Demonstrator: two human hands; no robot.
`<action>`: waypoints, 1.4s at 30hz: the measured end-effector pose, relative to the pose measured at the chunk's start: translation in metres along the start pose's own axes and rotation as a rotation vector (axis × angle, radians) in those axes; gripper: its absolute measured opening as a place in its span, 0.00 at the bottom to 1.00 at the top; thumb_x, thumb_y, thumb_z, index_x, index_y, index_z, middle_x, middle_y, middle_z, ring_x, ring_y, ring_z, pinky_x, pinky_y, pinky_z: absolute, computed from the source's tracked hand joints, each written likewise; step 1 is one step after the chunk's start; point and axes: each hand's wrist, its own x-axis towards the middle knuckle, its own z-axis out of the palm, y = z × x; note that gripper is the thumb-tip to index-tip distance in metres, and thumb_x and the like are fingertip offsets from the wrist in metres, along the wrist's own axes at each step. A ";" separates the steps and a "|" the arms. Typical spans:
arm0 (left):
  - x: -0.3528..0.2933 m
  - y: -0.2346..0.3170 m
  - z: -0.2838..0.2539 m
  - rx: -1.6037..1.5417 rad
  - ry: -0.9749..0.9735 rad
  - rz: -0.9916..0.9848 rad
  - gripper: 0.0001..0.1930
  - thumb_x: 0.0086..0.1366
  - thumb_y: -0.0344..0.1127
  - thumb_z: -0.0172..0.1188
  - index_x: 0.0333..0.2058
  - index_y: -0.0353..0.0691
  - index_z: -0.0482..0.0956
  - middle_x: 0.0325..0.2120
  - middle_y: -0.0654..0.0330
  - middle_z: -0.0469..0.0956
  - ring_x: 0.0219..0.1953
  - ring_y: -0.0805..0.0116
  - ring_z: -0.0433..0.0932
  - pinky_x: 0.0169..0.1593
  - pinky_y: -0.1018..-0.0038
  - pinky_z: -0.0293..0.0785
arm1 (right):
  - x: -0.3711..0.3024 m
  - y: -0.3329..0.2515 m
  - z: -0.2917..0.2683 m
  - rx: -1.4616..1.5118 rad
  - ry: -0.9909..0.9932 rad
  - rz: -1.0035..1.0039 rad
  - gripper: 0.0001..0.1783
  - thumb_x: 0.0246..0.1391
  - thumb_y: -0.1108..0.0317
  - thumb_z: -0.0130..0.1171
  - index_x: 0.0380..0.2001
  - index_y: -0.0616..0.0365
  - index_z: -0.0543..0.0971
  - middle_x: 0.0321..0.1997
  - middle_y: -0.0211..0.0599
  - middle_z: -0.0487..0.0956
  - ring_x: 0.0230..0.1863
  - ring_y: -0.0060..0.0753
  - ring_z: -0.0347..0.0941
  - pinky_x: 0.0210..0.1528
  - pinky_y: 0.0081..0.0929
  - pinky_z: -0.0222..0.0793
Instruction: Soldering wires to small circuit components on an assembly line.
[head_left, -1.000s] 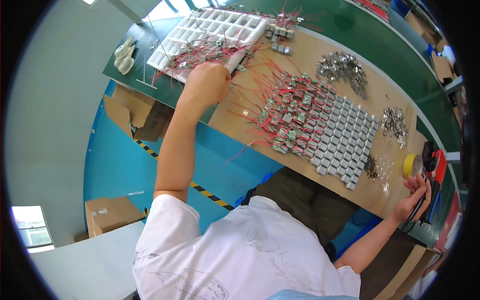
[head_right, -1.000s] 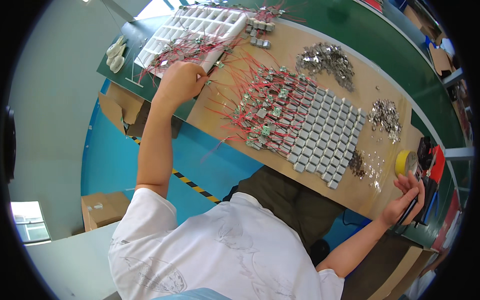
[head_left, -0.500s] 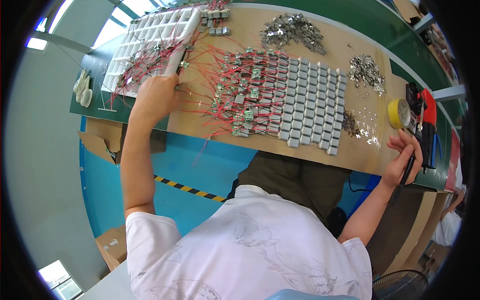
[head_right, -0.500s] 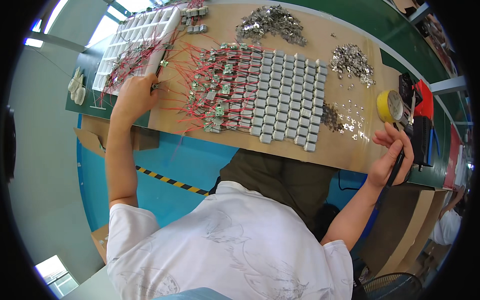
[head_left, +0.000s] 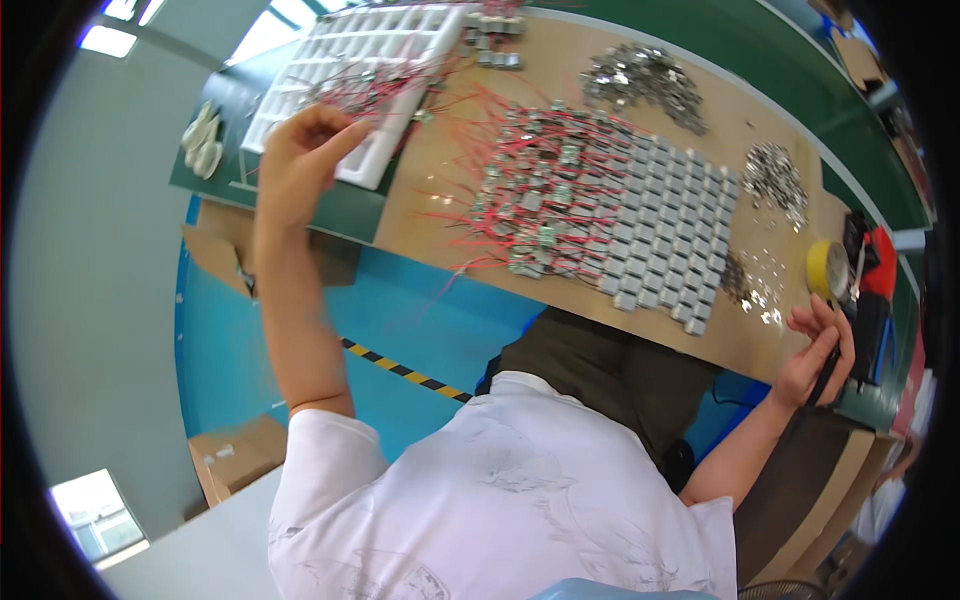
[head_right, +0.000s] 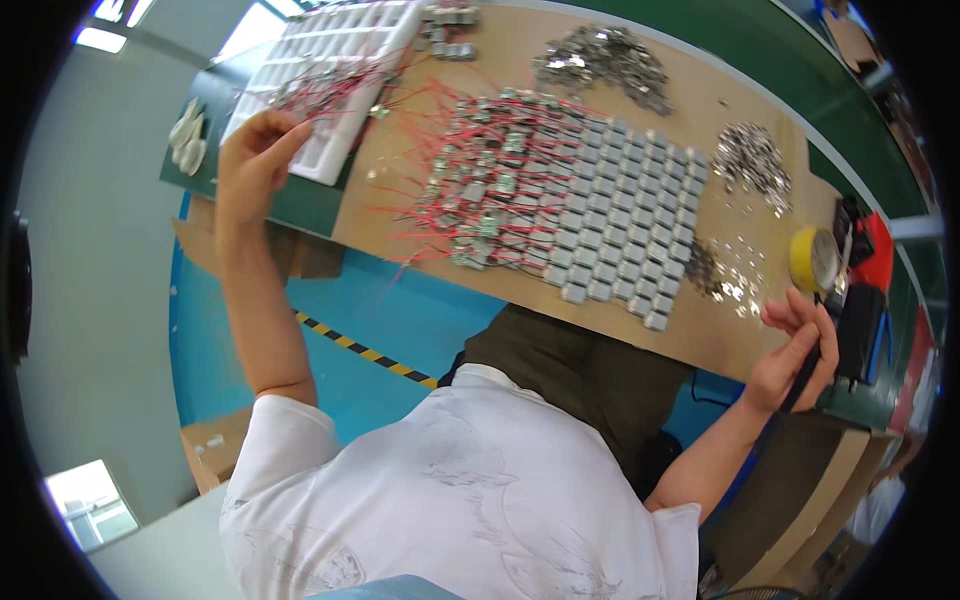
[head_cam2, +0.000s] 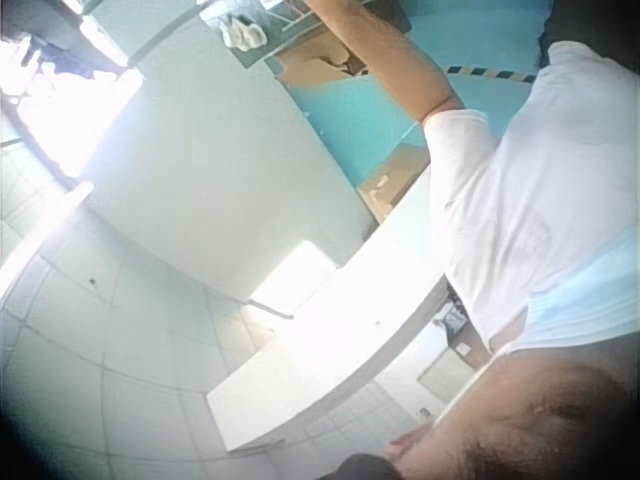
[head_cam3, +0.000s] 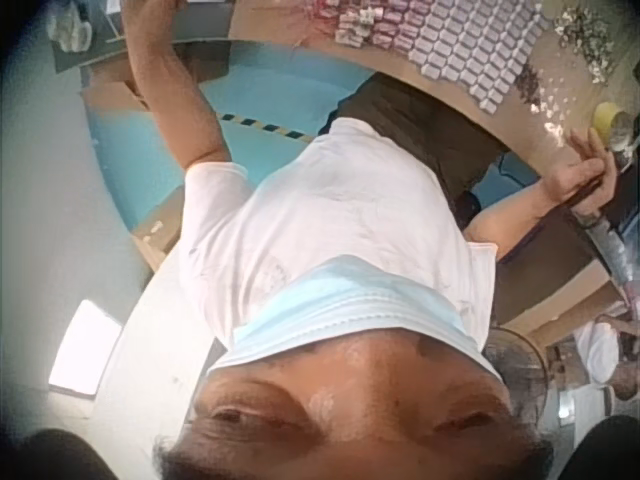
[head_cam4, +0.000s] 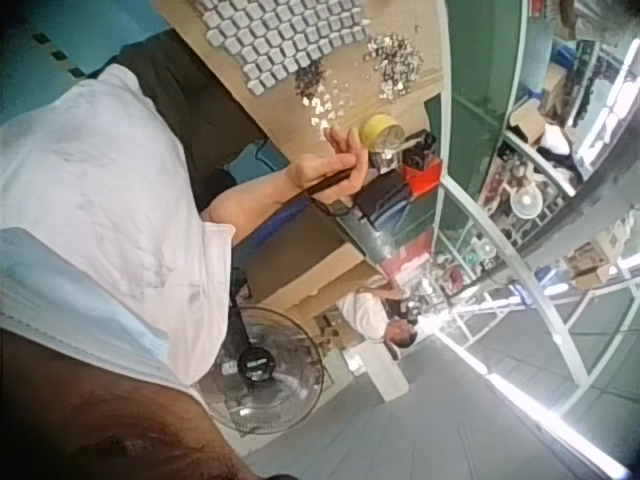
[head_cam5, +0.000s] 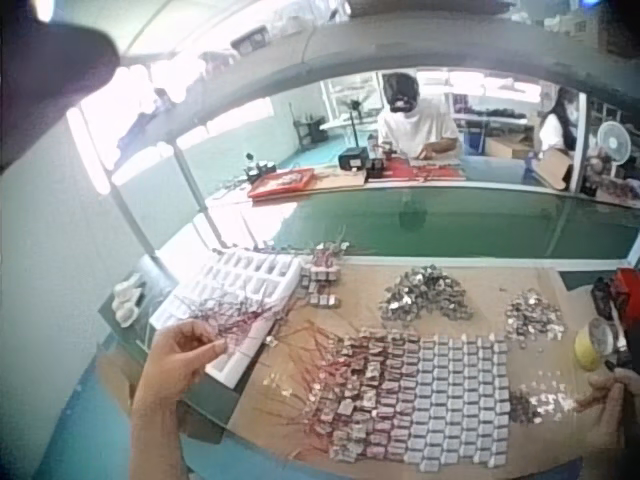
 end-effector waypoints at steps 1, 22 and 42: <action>-0.002 -0.001 0.008 -0.182 -0.004 0.059 0.08 0.60 0.31 0.71 0.31 0.36 0.80 0.22 0.68 0.77 0.18 0.84 0.68 0.21 0.85 0.58 | 0.001 -0.002 0.004 0.017 -0.012 0.001 0.16 0.73 0.71 0.40 0.56 0.73 0.67 0.45 0.64 0.80 0.33 0.40 0.81 0.35 0.31 0.81; -0.115 0.038 0.183 -0.842 -0.548 -0.228 0.04 0.66 0.25 0.61 0.35 0.28 0.78 0.33 0.53 0.81 0.28 0.69 0.83 0.21 0.76 0.77 | 0.001 -0.097 0.125 0.443 -0.437 0.055 0.30 0.47 0.79 0.72 0.54 0.65 0.73 0.50 0.45 0.82 0.38 0.27 0.80 0.37 0.22 0.78; -0.120 0.036 0.190 -0.884 -0.554 -0.226 0.05 0.68 0.25 0.59 0.34 0.28 0.76 0.34 0.52 0.79 0.29 0.66 0.83 0.19 0.74 0.79 | -0.011 -0.097 0.119 0.671 -0.358 0.494 0.33 0.51 0.87 0.63 0.61 0.64 0.67 0.37 0.41 0.81 0.34 0.23 0.79 0.32 0.18 0.78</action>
